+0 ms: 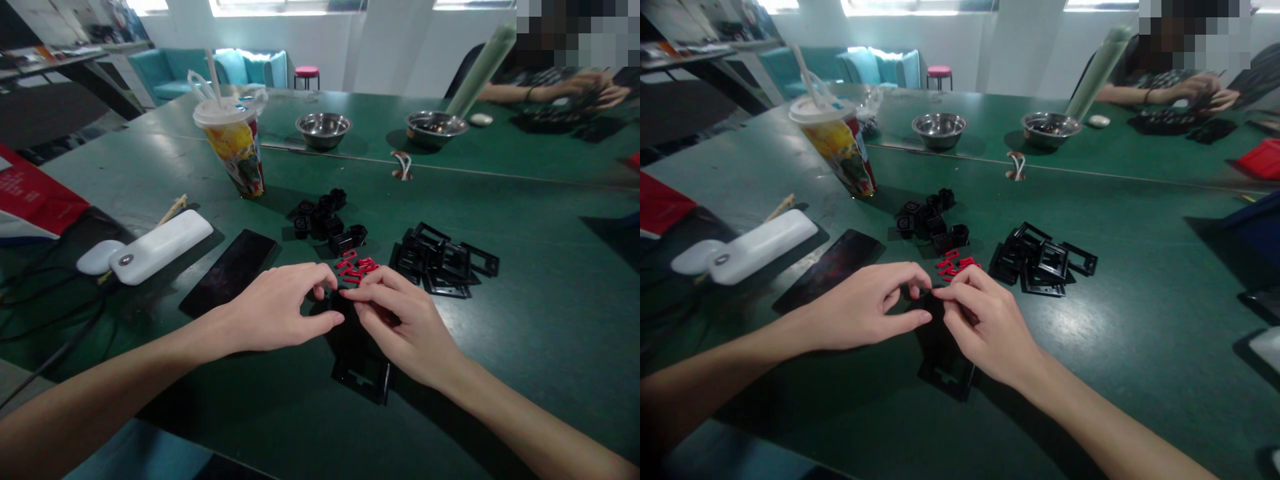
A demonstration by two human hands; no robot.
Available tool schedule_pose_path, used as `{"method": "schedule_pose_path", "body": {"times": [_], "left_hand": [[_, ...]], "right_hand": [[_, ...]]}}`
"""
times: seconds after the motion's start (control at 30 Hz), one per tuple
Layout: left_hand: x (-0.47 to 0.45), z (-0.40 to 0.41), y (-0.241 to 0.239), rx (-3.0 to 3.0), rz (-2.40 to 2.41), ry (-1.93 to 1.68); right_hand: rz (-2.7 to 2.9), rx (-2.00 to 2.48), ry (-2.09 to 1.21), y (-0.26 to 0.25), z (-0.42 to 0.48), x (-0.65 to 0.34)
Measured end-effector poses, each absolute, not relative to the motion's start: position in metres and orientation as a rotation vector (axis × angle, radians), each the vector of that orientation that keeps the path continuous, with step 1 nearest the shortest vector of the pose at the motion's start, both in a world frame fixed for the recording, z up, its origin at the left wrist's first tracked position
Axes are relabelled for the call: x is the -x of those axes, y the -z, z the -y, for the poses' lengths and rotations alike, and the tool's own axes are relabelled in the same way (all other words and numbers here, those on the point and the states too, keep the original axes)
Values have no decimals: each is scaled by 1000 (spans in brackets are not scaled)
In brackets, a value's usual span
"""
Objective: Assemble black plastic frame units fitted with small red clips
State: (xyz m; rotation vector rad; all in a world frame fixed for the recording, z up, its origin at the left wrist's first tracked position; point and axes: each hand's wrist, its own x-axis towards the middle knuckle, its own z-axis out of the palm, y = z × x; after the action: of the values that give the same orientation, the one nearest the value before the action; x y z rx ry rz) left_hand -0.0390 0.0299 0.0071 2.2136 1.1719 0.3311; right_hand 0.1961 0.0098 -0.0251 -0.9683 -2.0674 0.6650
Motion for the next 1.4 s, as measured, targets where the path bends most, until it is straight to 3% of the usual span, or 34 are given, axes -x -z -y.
{"method": "schedule_pose_path", "body": {"times": [0.2, 1.4], "left_hand": [[39, -29, -7, -2216, -1126, -473], [40, -33, -6, -2242, -1144, -530]], "right_hand": [[2035, 1017, -670, 26, -9, -196], [2041, 1074, -673, 25, -13, -195]]}}
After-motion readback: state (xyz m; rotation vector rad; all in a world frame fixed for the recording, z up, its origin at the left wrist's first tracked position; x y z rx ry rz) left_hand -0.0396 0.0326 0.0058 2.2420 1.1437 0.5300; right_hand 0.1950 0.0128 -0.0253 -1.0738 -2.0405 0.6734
